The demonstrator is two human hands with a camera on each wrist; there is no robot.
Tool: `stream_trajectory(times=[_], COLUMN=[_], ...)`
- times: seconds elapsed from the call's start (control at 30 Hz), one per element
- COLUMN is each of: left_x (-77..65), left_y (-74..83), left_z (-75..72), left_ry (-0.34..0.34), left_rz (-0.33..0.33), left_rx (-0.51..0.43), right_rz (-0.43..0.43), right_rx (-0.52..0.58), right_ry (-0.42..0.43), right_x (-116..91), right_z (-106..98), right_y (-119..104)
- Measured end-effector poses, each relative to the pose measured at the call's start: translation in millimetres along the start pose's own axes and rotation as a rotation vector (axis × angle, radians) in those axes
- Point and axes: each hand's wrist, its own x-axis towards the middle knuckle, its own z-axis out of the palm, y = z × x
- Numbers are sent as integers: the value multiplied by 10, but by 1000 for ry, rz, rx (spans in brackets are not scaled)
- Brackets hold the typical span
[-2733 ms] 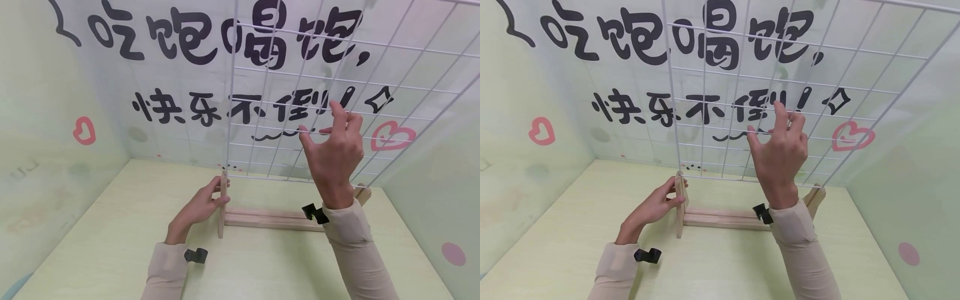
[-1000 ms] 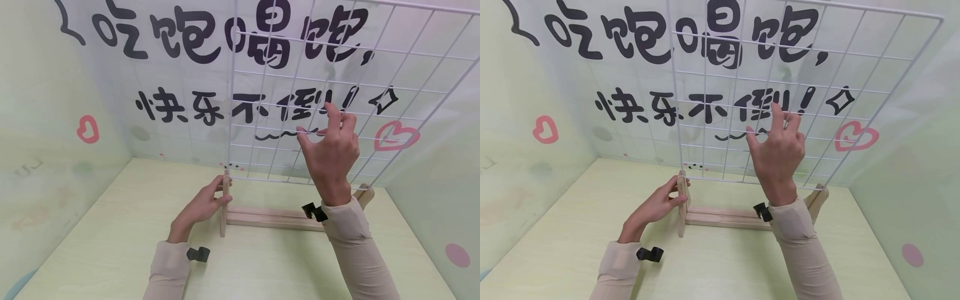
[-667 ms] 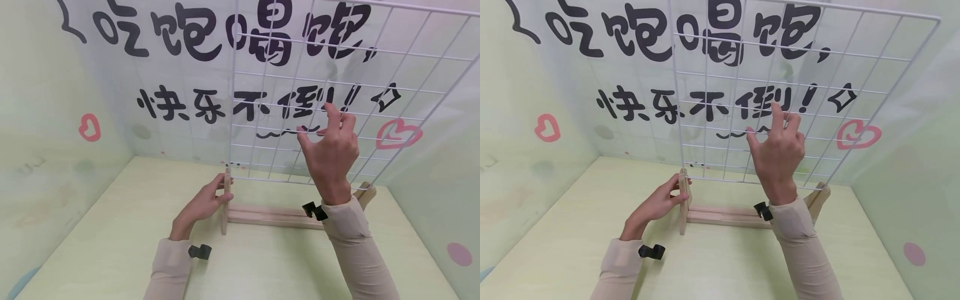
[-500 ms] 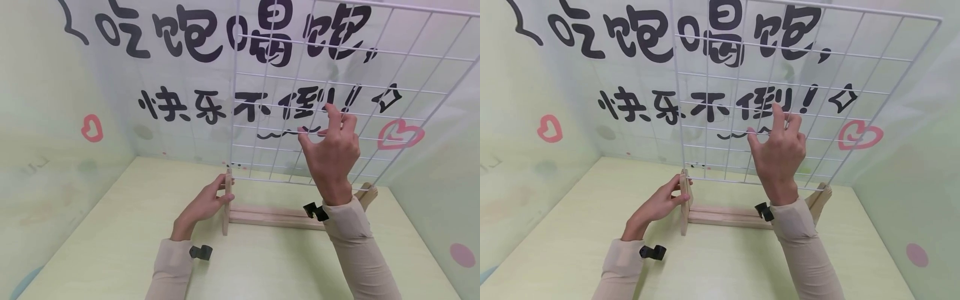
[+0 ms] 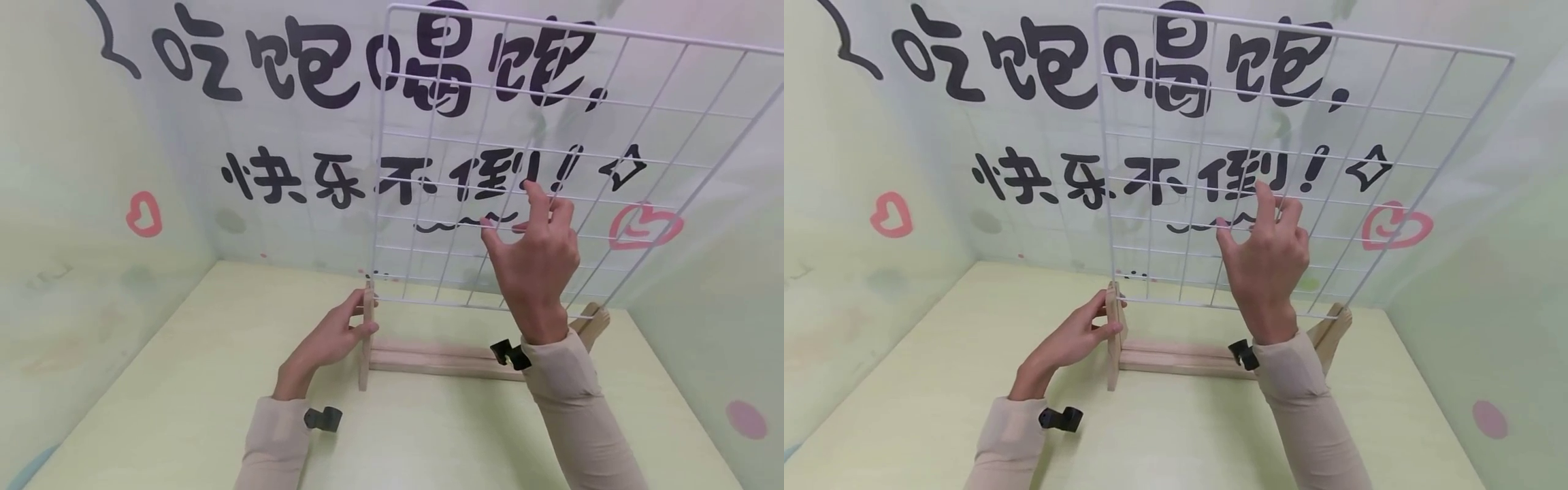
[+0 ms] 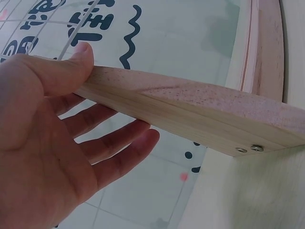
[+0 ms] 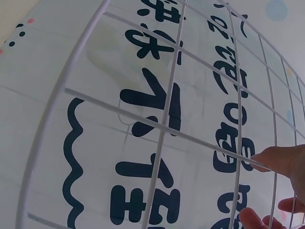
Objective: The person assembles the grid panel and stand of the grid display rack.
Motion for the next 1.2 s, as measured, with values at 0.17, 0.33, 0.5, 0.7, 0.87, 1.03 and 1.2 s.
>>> stream_trajectory(times=[0.17,0.33,0.5,0.7,0.87,1.03,1.2], left_x=[-17,-6,3,4,6,-4,-2], left_y=[-16,-14,-11,-12,-22,-27,-30], left_z=[-2,-13,-41,-46,-45,-31,-13], left_ry=[-7,-10,-4,-7,-2,-4,-7], left_rz=[-3,-1,1,6,23,26,14], left_rx=[-2,-2,3,2,5,5,-2], right_rz=[10,13,10,21,15,4,7], right_rx=[2,18,27,23,21,13,16], right_ry=[12,21,15,10,3,-12,-7], right_x=[-37,-45,-30,-38,-49,-73,-89], right_z=[7,18,36,33,30,22,38], right_y=[-2,-4,-20,-27,-20,-9,6])
